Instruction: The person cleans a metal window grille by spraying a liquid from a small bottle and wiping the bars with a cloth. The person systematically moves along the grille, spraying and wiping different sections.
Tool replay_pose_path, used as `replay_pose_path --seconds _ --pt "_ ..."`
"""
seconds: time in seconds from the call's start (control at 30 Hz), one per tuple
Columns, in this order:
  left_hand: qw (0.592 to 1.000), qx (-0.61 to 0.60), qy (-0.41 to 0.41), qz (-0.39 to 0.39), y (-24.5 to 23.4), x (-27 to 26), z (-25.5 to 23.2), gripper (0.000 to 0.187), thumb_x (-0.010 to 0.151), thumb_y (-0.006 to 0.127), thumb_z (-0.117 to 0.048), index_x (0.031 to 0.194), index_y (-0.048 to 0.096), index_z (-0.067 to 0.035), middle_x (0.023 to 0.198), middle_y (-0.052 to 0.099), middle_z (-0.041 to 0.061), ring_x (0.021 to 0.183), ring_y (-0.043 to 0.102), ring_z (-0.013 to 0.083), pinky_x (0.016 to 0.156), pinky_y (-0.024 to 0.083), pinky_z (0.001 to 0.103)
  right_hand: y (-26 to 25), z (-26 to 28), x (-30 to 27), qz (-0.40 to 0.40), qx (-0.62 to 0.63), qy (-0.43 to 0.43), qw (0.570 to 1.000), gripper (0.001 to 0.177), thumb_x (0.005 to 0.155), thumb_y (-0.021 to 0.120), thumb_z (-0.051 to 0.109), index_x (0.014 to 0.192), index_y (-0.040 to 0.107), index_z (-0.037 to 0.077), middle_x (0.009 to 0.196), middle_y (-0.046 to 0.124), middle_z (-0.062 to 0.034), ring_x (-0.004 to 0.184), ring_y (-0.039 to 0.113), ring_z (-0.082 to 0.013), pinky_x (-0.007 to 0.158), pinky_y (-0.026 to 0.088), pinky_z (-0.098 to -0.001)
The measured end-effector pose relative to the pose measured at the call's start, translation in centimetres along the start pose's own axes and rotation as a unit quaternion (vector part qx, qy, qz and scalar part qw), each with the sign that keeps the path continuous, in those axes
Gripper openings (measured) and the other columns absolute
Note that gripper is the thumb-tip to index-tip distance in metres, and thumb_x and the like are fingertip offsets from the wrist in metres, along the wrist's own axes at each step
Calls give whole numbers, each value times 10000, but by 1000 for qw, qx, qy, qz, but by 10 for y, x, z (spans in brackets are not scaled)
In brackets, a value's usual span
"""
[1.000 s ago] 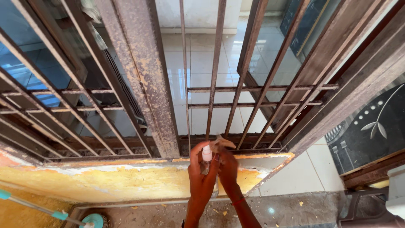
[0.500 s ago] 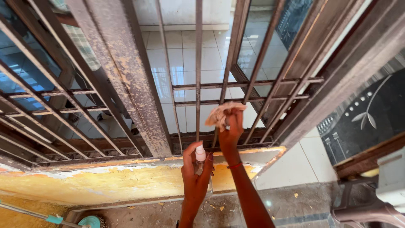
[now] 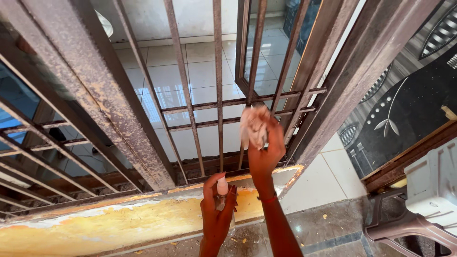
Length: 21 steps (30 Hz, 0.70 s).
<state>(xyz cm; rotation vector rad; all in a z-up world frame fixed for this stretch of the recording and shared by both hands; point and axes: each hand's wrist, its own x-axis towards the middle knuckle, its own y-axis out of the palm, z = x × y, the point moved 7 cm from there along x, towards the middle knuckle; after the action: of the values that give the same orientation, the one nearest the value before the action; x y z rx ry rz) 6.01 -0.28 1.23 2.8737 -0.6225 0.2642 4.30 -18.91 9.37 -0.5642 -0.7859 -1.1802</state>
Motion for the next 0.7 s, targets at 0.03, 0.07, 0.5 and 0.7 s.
replay_pose_path --seconds 0.03,0.07,0.5,0.7 --pt "1000 0 1 -2 1 1 1 426 944 651 -73 1348 517 -92 900 711 78 683 627 99 549 523 277 6 14 15 -8 -26 -46 999 390 909 685 27 1297 643 8 1240 678 -172 1065 692 -316 844 553 -377" --pt "1000 1 1 -5 1 1 1 424 946 651 -74 1348 518 -90 894 709 81 677 625 103 549 521 279 13 22 22 -16 -51 -92 994 424 914 680 33 1329 611 -16 1284 653 -194 1147 651 -352 942 521 -430" --pt "999 29 -22 -11 23 9 19 483 922 657 -81 1375 494 -107 860 719 92 642 639 121 542 512 293 28 -120 -120 142 -90 -66 984 429 802 626 -42 1193 745 85 1194 728 -132 1111 676 -361 946 522 -430" --pt "1000 16 -13 9 44 10 18 475 934 677 -104 1378 508 -114 845 712 98 652 617 115 548 503 291 -28 -88 -46 -1 -97 27 995 392 849 764 -1 1231 767 90 899 648 -117 786 640 -221 666 523 -322"
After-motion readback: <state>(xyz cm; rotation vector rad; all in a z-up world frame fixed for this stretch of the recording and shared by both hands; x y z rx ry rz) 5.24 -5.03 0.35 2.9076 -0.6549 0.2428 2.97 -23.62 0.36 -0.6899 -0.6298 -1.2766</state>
